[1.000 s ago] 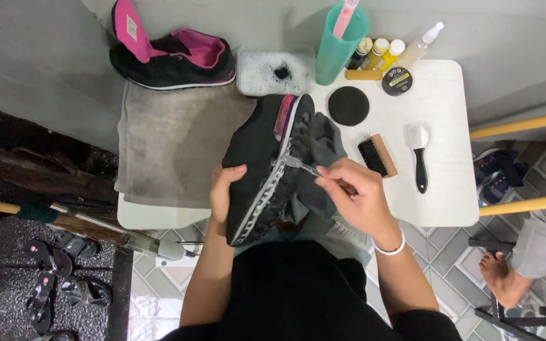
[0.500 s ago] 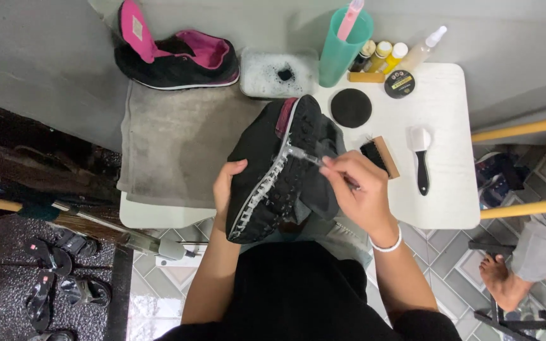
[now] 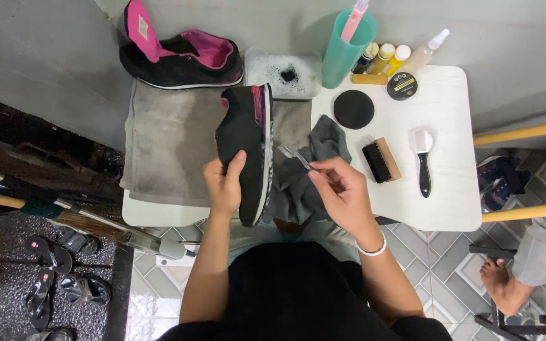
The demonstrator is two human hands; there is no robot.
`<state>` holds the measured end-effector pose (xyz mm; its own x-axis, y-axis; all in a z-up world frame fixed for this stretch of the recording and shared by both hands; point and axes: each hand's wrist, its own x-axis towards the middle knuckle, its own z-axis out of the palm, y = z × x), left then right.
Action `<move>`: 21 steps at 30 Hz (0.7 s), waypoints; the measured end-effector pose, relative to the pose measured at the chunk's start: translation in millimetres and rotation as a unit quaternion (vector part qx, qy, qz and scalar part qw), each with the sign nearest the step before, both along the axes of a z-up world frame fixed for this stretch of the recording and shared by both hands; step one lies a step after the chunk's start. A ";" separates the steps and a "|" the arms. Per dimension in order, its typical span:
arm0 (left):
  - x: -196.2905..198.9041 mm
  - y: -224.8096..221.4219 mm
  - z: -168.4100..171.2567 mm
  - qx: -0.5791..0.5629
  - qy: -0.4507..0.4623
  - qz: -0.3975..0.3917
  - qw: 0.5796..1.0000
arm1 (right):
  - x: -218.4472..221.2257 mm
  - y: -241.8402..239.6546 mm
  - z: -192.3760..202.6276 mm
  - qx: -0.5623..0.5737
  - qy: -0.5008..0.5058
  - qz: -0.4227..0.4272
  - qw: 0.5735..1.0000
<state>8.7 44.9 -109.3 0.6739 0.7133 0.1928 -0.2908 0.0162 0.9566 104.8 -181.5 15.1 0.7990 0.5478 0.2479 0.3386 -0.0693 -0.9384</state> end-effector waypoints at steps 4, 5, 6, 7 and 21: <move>9.5 -1.7 -12.4 0.026 0.031 -0.002 0.999 | -0.2 13.9 9.5 -0.051 -0.017 -0.005 0.999; 11.2 -2.0 -19.8 0.023 0.037 -0.006 0.999 | -0.8 17.6 14.7 -0.068 -0.025 -0.005 0.997; 10.3 -1.8 -14.6 0.022 0.038 -0.005 0.999 | -1.4 19.1 18.5 -0.069 -0.025 -0.004 0.997; 9.5 -1.4 -9.6 0.032 0.045 -0.014 0.998 | -2.1 20.9 22.1 -0.089 -0.043 -0.008 0.995; -11.5 -21.9 140.5 0.204 0.275 0.035 0.939 | 8.7 25.8 18.8 -0.212 -0.137 0.000 0.968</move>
<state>-2.7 23.0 31.3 0.7060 0.7016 0.0968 0.2618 -0.3855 0.8848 113.5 -155.7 33.9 0.7353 0.6468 0.2023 0.5700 -0.4288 -0.7008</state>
